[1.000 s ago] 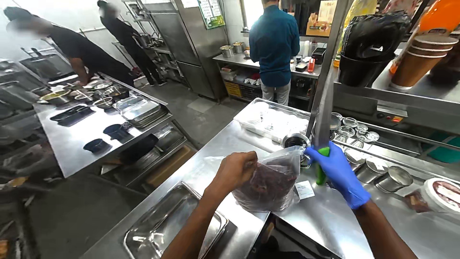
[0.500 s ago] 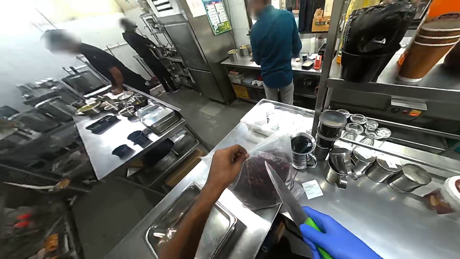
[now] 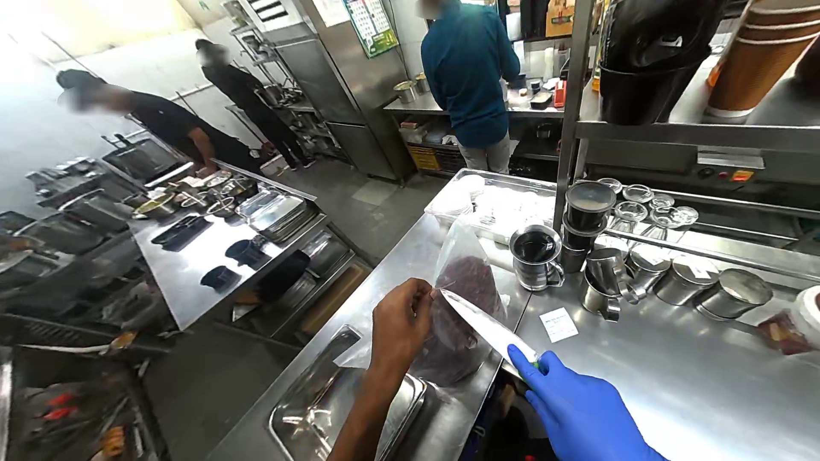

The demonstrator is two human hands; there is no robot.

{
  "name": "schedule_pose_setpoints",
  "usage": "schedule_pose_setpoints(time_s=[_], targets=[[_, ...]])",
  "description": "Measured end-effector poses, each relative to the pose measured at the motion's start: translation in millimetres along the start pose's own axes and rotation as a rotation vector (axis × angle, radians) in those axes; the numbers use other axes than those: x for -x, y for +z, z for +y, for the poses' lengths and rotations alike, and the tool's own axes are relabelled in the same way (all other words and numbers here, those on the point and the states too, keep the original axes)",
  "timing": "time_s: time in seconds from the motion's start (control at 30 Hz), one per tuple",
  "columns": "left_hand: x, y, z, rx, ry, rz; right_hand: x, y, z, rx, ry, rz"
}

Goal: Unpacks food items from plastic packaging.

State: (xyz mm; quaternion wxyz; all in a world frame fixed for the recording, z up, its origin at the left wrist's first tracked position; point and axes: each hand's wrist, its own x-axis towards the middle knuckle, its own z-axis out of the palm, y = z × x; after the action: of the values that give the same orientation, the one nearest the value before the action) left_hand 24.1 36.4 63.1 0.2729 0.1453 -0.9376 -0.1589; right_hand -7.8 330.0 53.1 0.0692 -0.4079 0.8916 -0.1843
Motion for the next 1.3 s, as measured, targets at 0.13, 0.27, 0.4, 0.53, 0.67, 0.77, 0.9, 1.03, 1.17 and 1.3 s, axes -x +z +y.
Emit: schedule_pose_setpoints(time_s=[0.13,0.27,0.4,0.53,0.67,0.77,0.9,1.03,1.17,1.3], targets=[[4.2,6.1,3.6,0.0,0.015,0.015,6.5,-11.2,-8.9,0.123,-0.016,0.029],[6.4,8.3,8.9,0.01,0.013,0.009,8.9,-18.6,-18.8,0.186,-0.009,0.049],[8.7,10.4,13.8,-0.023,0.037,-0.004,4.3,-16.1,-28.1,0.237,0.013,0.113],[11.1,14.6,20.4,-0.002,0.035,0.003,-5.1,-13.3,-35.8,0.305,0.054,0.184],[8.1,15.5,18.2,-0.047,0.033,0.026,-1.3,-24.2,-32.3,0.353,0.065,0.182],[7.5,14.7,16.1,-0.074,0.062,0.016,-5.4,-34.1,-28.6,0.35,0.052,0.147],[9.8,17.2,27.3,-0.092,0.103,0.002,-20.6,-31.4,-34.9,0.364,0.082,0.201],[6.6,19.0,25.9,-0.176,0.129,-0.013,-11.9,-40.4,-27.9,0.404,0.13,0.232],[6.5,21.9,28.1,-0.243,0.192,-0.121,-32.0,-50.6,-23.5,0.248,0.14,0.024],[1.9,15.6,37.3,-0.309,0.147,-0.214,-39.1,-55.1,-20.5,0.215,0.171,-0.027]])
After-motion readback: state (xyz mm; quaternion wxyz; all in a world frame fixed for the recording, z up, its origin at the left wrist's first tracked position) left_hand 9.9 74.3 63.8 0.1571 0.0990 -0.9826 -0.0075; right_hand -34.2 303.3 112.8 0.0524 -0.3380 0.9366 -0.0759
